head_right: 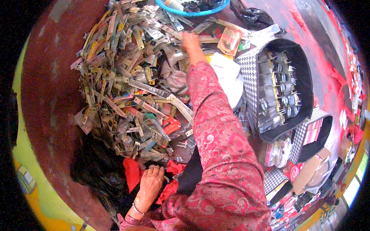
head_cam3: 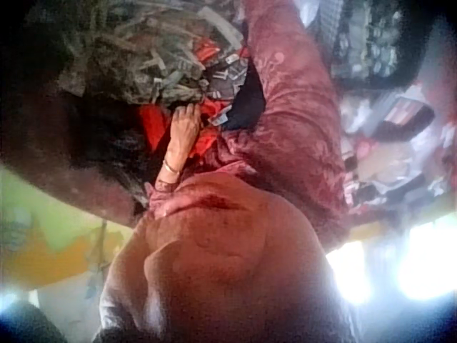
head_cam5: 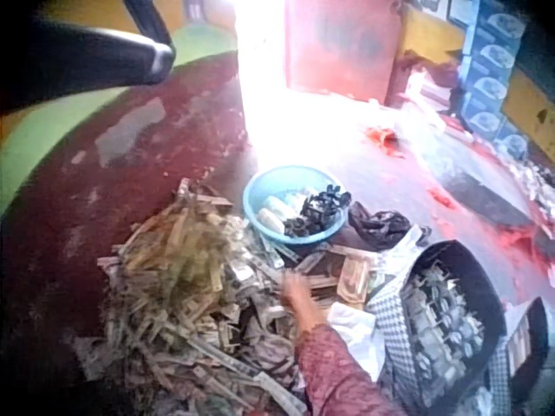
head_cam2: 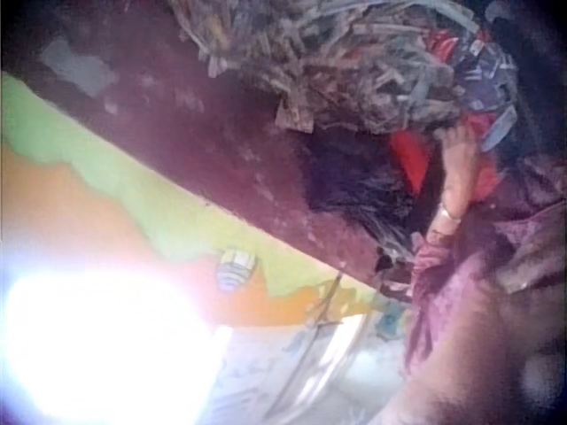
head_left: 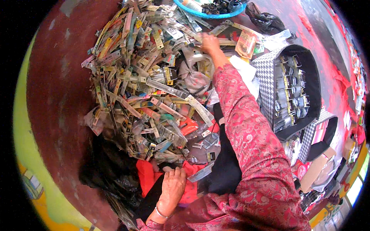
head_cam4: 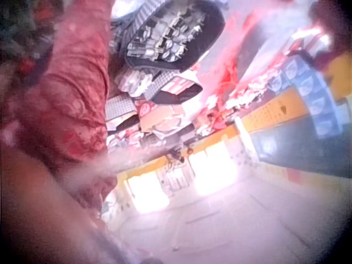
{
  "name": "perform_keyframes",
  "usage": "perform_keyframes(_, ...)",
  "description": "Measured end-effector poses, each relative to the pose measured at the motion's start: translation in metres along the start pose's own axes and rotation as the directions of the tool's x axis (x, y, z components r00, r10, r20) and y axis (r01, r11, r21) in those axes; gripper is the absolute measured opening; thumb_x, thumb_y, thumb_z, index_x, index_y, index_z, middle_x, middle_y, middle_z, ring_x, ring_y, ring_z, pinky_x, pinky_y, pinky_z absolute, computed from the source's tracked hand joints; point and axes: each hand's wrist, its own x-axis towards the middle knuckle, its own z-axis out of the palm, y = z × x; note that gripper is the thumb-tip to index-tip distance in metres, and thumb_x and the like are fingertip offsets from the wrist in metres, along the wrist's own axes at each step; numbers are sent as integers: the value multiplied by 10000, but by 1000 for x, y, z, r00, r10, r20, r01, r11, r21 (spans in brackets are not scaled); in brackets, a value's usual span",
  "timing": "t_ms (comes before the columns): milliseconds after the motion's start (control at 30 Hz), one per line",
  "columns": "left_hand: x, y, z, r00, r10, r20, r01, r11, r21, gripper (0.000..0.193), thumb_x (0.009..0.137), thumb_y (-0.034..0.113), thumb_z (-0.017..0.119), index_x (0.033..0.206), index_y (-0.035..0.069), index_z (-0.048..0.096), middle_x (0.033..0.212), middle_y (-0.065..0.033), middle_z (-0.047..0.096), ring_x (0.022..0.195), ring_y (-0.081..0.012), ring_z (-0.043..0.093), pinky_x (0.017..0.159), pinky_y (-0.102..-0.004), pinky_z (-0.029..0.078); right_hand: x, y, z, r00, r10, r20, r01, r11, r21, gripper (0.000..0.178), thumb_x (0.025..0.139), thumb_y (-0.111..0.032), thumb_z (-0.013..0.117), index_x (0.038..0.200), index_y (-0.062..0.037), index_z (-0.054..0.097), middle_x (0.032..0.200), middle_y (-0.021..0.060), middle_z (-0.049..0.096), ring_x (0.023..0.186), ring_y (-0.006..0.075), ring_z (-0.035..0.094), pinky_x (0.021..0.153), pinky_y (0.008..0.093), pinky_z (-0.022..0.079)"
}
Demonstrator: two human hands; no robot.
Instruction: The person sits on the floor and sorts through a large pile of small packaged items, picking them up, inspecting them, and placing them into a clear plastic bag. The person handles the items one at a time and occasionally wipes them with a white cloth.
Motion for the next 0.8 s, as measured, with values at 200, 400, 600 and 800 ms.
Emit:
perform_keyframes(200, 1, 3, 4, 992, -18, 126, 21, 1000, -23, 294, 736, 157, 522, 1008, 47, 513, 973, -93, 535, 913, -232, 518, 736, -325, 433, -2, -39, 15, 995, -98, 23, 96, 992, 82, 362, 667, -140, 615, 1005, -41, 535, 867, 176, 610, 807, 331, 596, 684, 426, 484)
perform_keyframes(400, 2, 6, 3, 1000, -3, 5, 3, 999, -52, 254, 734, 122, 478, 963, 21, 525, 887, -97, 539, 813, -234, 538, 698, -323, 433, -47, -106, -9, 970, -230, 77, 205, 947, 247, 330, 644, -111, 572, 960, -32, 514, 803, 167, 615, 749, 333, 605, 625, 444, 486)
perform_keyframes(600, -4, 18, 4, 999, 28, 18, -27, 999, -16, 279, 739, 138, 500, 993, 24, 515, 959, -100, 541, 834, -227, 540, 717, -324, 433, -108, -161, -4, 981, -194, 23, 172, 913, 371, 340, 631, -65, 569, 927, 74, 478, 681, 186, 605, 642, 322, 617, 533, 408, 487)
perform_keyframes(800, -8, 27, 2, 997, -2, 81, 4, 1000, -25, 350, 750, 171, 522, 1068, 26, 507, 1028, -98, 537, 859, -237, 539, 757, -325, 431, -190, -187, -11, 928, -366, 73, 323, 885, 337, 463, 658, -51, 554, 1035, 172, 404, 699, 203, 590, 634, 296, 610, 508, 369, 491)
